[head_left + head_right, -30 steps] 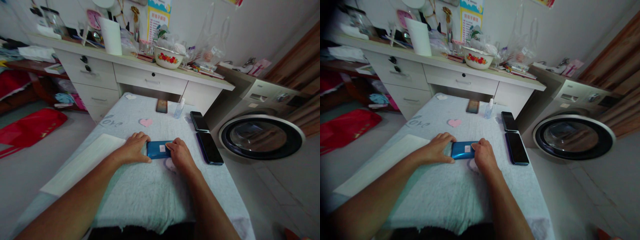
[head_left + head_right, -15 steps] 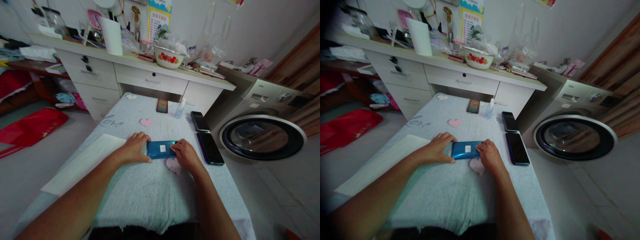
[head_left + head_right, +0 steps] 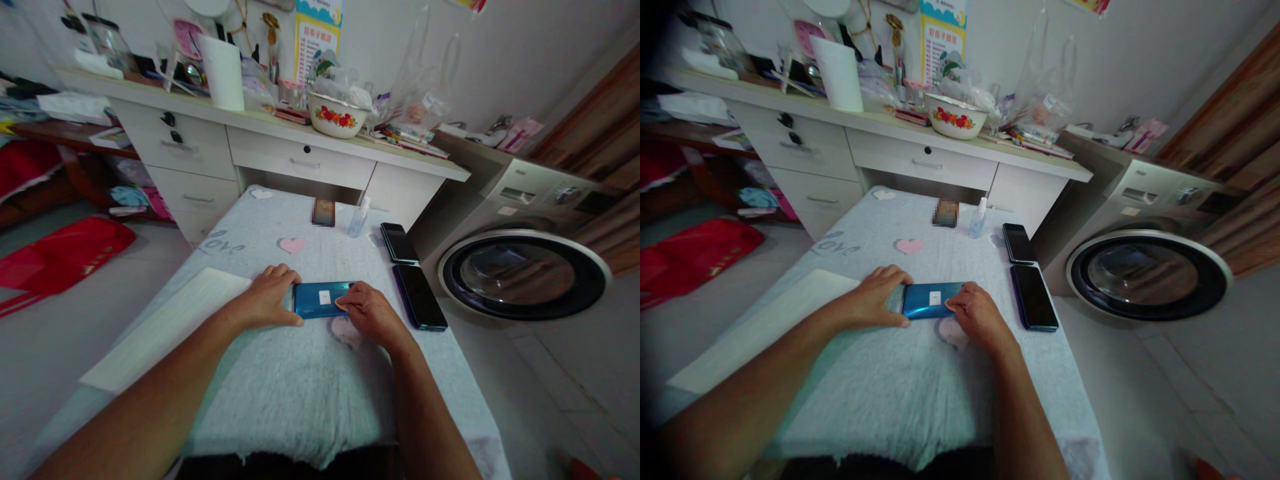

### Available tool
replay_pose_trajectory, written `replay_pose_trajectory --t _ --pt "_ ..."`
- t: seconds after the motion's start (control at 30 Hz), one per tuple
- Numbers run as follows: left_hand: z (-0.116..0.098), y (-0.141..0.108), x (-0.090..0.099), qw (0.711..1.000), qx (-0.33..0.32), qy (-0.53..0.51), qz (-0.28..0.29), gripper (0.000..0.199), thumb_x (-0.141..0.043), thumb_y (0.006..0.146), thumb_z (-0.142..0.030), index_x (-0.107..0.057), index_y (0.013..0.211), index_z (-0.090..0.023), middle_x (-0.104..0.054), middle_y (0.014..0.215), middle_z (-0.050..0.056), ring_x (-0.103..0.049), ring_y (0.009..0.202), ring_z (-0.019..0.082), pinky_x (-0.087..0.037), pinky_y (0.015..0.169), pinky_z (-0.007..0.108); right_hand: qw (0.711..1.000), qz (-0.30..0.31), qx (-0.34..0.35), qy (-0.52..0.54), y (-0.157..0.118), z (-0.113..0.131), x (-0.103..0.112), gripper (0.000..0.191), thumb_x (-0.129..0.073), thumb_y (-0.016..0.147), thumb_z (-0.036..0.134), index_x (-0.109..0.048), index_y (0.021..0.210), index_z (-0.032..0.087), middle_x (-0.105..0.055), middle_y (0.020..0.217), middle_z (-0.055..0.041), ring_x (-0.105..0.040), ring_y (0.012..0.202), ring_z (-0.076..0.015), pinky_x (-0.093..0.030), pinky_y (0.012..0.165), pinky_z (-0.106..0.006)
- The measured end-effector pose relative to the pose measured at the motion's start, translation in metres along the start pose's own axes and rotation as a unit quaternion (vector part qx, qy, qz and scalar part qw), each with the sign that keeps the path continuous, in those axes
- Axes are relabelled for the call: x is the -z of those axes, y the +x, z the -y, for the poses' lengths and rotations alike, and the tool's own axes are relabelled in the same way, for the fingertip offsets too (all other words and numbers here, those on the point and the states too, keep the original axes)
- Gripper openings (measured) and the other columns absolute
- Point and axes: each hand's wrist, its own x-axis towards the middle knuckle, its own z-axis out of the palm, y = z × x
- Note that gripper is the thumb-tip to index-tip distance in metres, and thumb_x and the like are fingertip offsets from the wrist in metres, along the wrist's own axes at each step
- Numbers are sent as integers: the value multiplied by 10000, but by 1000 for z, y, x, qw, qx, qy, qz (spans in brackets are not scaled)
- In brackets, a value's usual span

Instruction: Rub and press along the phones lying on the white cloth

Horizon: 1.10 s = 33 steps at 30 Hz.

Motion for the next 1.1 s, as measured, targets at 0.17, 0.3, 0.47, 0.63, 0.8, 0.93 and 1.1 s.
replay_pose_trajectory --t 0.17,0.3,0.47,0.63,0.8,0.93,1.1 --pt "-1 -1 1 1000 3 -2 0 633 -709 556 -529 -537 1084 -225 -518 1100 75 -457 1051 307 -389 886 407 998 -16 -46 -28 -2 -8 8 214 -567 838 109 -757 875 200 -648 838 -45 -582 810 -144 -427 761 -246" --pt "-1 0 1 1000 1 -1 -6 634 -709 555 -535 -536 1088 -239 -519 1100 67 -458 1050 303 -390 878 397 995 -28 -78 -57 -2 -14 10 227 -544 861 140 -759 894 204 -639 830 -47 -573 800 -145 -414 740 -244" --pt "-2 0 1 1000 -2 3 -7 636 -729 551 -521 -545 1074 -210 -524 1078 77 -462 1034 299 -396 872 394 991 -44 -101 -71 0 -11 9 230 -531 879 142 -751 933 179 -616 852 -61 -565 825 -151 -412 777 -248" --pt "-5 0 2 1000 -2 3 -9 607 -724 560 -507 -553 1061 -212 -534 1080 76 -468 1029 304 -396 877 404 990 -57 -105 -77 1 -10 6 235 -524 873 126 -743 941 179 -597 870 -60 -555 841 -155 -416 795 -255" --pt "-4 0 -1 999 -32 -23 -18 703 -725 582 -449 -480 1209 -248 -515 1210 66 -458 1105 294 -382 917 394 993 -55 -80 -68 1 -13 0 233 -525 874 132 -741 933 195 -590 865 -53 -551 838 -153 -419 789 -253" --pt "-4 1 0 997 -65 -39 -12 574 -725 612 -406 -541 1131 -243 -560 1148 45 -485 1068 272 -389 899 375 995 -56 -51 -64 3 -10 -6 228 -532 866 121 -743 906 199 -591 850 -49 -544 831 -154 -417 776 -252" --pt "-5 2 3 997 -68 -40 -16 495 -741 614 -371 -584 1061 -226 -594 1067 47 -525 1021 251 -404 883 360 995 -56 -53 -56 4 -8 -7 225 -531 877 136 -741 939 192 -596 865 -53 -551 846 -157 -419 789 -258"
